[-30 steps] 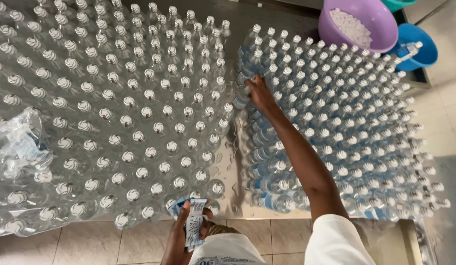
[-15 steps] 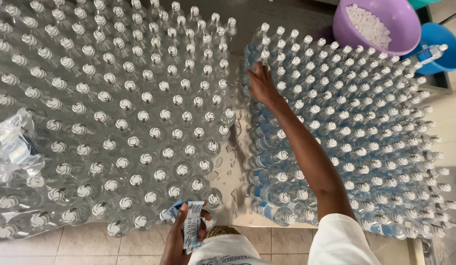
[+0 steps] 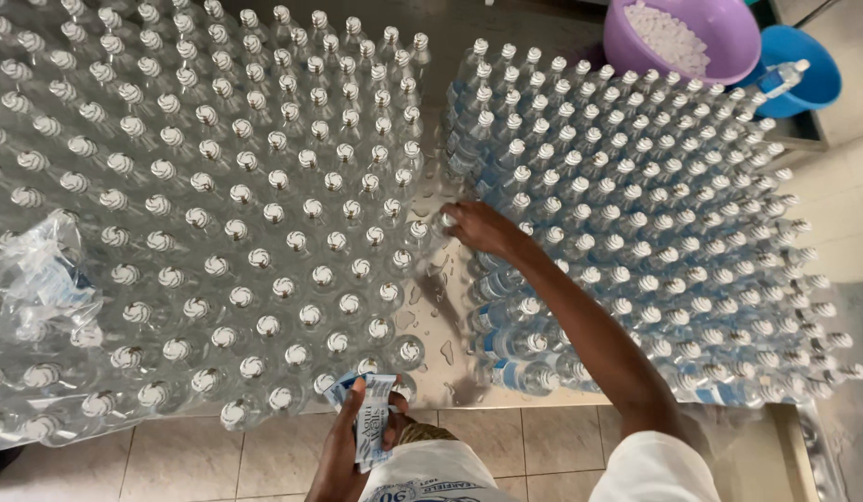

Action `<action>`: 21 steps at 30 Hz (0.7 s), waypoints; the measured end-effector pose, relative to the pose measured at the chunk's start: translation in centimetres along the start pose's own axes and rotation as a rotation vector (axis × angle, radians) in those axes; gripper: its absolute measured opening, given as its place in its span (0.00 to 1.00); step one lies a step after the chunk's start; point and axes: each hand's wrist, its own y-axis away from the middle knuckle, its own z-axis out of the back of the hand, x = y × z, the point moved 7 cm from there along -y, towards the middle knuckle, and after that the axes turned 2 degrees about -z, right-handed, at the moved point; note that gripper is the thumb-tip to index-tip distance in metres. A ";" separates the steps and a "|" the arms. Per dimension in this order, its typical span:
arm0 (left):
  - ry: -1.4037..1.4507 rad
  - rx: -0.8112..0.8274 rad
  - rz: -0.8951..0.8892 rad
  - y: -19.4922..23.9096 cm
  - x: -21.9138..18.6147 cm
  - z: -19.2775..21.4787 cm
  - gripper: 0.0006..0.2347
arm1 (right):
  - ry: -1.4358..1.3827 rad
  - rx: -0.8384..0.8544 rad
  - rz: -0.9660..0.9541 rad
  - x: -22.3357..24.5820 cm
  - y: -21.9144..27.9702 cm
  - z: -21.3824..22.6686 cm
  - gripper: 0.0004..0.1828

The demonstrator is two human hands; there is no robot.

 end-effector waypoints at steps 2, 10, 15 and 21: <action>-0.021 0.000 0.039 0.9 -0.2 -0.7 0.29 | -0.021 -0.011 -0.033 1.2 3.3 -0.8 0.20; -0.159 0.058 0.166 3.3 0.4 -2.0 0.29 | -0.097 -0.023 -0.154 5.7 13.6 -7.9 0.24; -0.189 0.168 0.227 4.6 0.9 -3.8 0.29 | 0.087 -0.311 -0.153 11.6 19.1 -6.7 0.25; -0.184 0.168 0.280 5.8 1.3 -3.6 0.22 | -0.698 -0.288 0.052 23.3 24.8 -5.2 0.24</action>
